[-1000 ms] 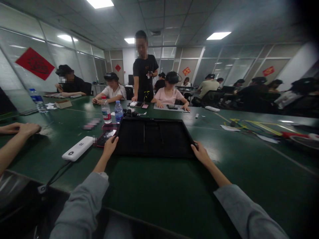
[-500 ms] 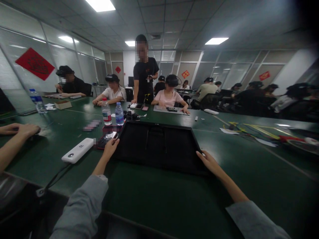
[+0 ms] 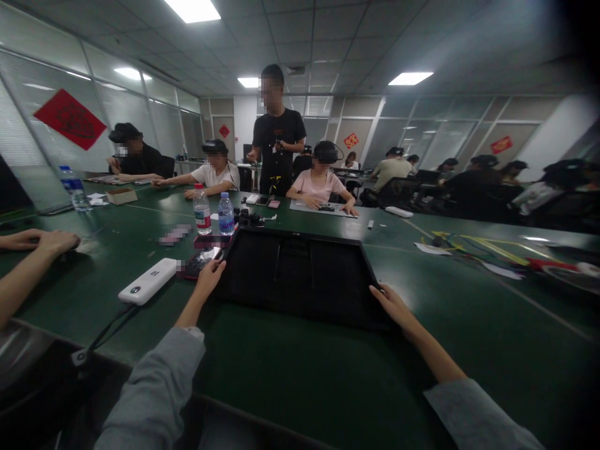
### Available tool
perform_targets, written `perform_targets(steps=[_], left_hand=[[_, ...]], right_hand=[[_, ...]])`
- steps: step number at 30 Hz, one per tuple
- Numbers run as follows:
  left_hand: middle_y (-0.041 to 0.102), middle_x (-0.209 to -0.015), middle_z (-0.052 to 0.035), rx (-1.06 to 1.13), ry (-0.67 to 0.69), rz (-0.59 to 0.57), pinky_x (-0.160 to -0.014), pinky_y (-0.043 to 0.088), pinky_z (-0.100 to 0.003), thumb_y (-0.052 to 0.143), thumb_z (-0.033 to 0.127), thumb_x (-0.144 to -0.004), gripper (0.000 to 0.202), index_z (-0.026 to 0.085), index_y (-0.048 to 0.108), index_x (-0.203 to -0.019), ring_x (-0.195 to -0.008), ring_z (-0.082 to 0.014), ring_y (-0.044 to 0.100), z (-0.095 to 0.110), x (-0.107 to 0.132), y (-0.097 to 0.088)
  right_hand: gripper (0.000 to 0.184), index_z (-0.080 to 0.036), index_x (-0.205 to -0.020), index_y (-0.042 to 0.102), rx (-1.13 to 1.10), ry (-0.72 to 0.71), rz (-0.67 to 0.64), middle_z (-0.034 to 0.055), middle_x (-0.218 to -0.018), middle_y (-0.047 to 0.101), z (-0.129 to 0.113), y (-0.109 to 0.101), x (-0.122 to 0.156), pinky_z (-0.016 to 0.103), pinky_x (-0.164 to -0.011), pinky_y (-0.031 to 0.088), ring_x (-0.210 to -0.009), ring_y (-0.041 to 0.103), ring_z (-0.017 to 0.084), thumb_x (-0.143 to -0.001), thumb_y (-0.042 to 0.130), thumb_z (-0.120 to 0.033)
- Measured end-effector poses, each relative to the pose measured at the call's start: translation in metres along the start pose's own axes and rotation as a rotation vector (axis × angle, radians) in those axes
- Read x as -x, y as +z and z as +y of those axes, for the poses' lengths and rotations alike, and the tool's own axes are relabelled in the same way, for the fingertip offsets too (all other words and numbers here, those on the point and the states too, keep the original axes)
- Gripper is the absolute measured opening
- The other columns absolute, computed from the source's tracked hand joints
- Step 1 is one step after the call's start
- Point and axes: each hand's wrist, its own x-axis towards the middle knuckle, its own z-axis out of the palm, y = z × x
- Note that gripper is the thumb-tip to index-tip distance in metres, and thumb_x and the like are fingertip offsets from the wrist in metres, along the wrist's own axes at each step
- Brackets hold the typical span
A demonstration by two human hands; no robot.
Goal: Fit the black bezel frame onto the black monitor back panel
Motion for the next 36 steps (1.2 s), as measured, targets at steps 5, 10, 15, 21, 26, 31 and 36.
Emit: perform_targets(steps=[5,10,15,21,26,31,36], left_hand=[[0.076,-0.119,-0.0160,-0.006,0.018,0.013,-0.105,0.050,-0.045,0.063,0.054,-0.087,0.046,0.016,0.073,-0.111,-0.116,-0.0309,0.070,0.000,0.000,0.001],[0.077,-0.119,-0.0140,-0.011,0.026,0.018,-0.105,0.051,-0.045,0.064,0.055,-0.087,0.045,0.018,0.073,-0.110,-0.117,-0.0308,0.070,0.002,0.002,0.000],[0.077,-0.116,-0.0141,-0.020,0.016,0.024,-0.103,0.052,-0.046,0.066,0.054,-0.086,0.043,0.018,0.074,-0.108,-0.115,-0.0319,0.070,0.009,0.005,-0.002],[0.079,-0.099,-0.0105,-0.028,-0.024,0.010,-0.093,0.056,-0.043,0.071,0.057,-0.082,0.042,0.019,0.072,-0.100,-0.104,-0.0305,0.073,0.019,0.011,-0.003],[0.079,-0.092,-0.0089,-0.099,-0.012,-0.046,-0.090,0.055,-0.042,0.071,0.060,-0.080,0.042,0.021,0.069,-0.095,-0.097,-0.0303,0.074,0.017,0.011,-0.003],[0.079,-0.098,-0.0108,-0.110,0.013,-0.068,-0.094,0.053,-0.043,0.065,0.064,-0.083,0.047,0.020,0.068,-0.100,-0.101,-0.0307,0.073,0.011,0.009,-0.001],[0.077,-0.112,-0.0128,-0.083,0.037,-0.051,-0.103,0.050,-0.041,0.056,0.061,-0.090,0.047,0.018,0.071,-0.105,-0.111,-0.0291,0.070,0.010,0.007,0.002]], right_hand=[[0.040,-0.027,-0.104,0.070,-0.109,0.080,-0.015,0.0113,-0.099,0.077,-0.007,0.002,0.001,0.052,-0.090,0.062,-0.103,0.073,0.035,-0.079,0.071,-0.058],[0.037,-0.028,-0.106,0.066,-0.289,0.155,-0.049,0.0108,-0.104,0.077,-0.007,0.006,-0.001,0.050,-0.092,0.062,-0.107,0.073,0.034,-0.076,0.073,-0.049],[0.054,-0.028,-0.126,0.063,-0.331,0.134,-0.058,0.0095,-0.110,0.077,-0.005,0.011,-0.002,0.049,-0.093,0.062,-0.104,0.074,0.032,-0.077,0.075,-0.048],[0.069,-0.025,-0.136,0.060,-0.271,0.135,-0.047,0.0089,-0.101,0.078,0.005,0.004,-0.014,0.049,-0.085,0.064,-0.096,0.075,0.033,-0.072,0.076,-0.044],[0.049,-0.027,-0.121,0.069,-0.222,0.176,-0.002,0.0074,-0.099,0.078,0.006,-0.009,-0.020,0.046,-0.081,0.064,-0.088,0.076,0.030,-0.075,0.072,-0.044],[0.047,-0.027,-0.117,0.070,-0.263,0.104,-0.044,0.0070,-0.109,0.078,0.006,-0.009,-0.016,0.043,-0.080,0.064,-0.096,0.075,0.030,-0.073,0.071,-0.043],[0.057,-0.023,-0.123,0.070,-0.279,0.044,0.021,0.0067,-0.101,0.078,0.003,-0.013,-0.012,0.040,-0.077,0.063,-0.087,0.075,0.028,-0.069,0.076,-0.040]])
